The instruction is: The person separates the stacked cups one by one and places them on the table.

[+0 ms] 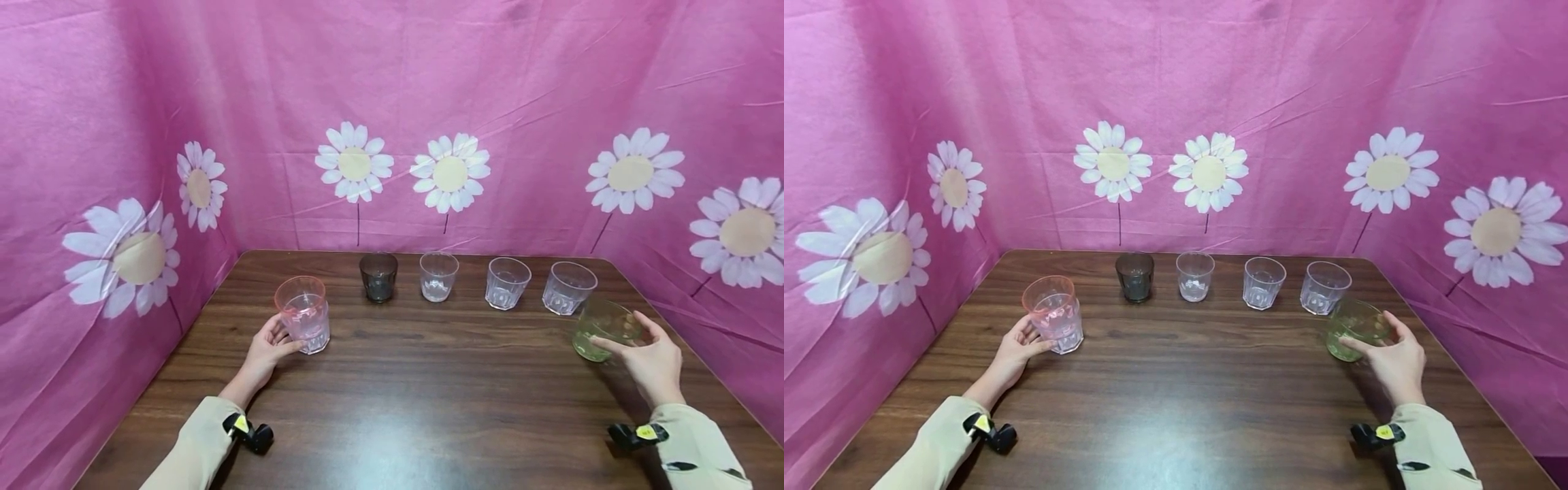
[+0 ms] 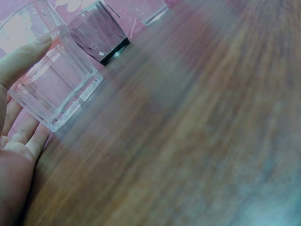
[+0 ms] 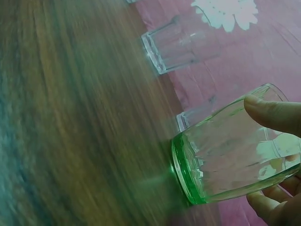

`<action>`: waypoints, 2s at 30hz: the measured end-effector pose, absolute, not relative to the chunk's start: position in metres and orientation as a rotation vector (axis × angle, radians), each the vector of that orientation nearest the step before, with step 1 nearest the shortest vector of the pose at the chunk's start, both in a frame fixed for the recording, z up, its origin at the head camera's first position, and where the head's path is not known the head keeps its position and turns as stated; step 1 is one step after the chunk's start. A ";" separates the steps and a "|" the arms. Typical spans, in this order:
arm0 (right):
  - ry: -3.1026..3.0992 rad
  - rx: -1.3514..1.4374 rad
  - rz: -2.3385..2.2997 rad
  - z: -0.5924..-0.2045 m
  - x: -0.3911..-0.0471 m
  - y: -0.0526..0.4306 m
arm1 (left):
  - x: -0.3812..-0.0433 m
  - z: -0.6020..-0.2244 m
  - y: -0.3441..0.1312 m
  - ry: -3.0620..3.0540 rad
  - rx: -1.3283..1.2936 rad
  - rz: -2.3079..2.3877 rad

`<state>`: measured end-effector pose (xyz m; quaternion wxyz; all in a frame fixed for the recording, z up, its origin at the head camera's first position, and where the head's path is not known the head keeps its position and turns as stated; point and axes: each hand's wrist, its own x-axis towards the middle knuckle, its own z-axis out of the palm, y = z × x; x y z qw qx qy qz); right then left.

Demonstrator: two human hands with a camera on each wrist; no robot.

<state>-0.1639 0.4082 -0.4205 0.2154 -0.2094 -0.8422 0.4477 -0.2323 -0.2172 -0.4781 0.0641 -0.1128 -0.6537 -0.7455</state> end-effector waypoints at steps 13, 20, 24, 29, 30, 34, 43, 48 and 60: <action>-2.373 -0.572 1.237 -0.422 -0.166 0.408 | -0.232 -0.477 -0.217 -1.975 -0.317 -2.253; -2.425 -0.559 1.183 -0.420 -0.167 0.404 | -0.232 -0.478 -0.217 -1.978 -0.322 -2.259; -2.436 -0.528 1.166 -0.420 -0.167 0.402 | -0.232 -0.479 -0.217 -1.973 -0.322 -2.266; -2.450 -0.426 1.177 -0.420 -0.166 0.400 | -0.232 -0.478 -0.217 -1.984 -0.313 -2.268; -2.449 -0.410 1.168 -0.420 -0.166 0.400 | -0.232 -0.478 -0.217 -1.987 -0.310 -2.267; -2.430 -0.375 1.115 -0.415 -0.166 0.396 | -0.232 -0.478 -0.218 -2.000 -0.304 -2.267; -2.383 -0.187 0.985 -0.397 -0.171 0.373 | -0.232 -0.479 -0.219 -1.957 -0.336 -2.273; -2.355 -0.086 0.946 -0.392 -0.173 0.359 | -0.232 -0.480 -0.218 -1.946 -0.353 -2.281; -2.371 0.132 0.971 -0.388 -0.188 0.310 | -0.229 -0.475 -0.217 -1.979 -0.305 -2.267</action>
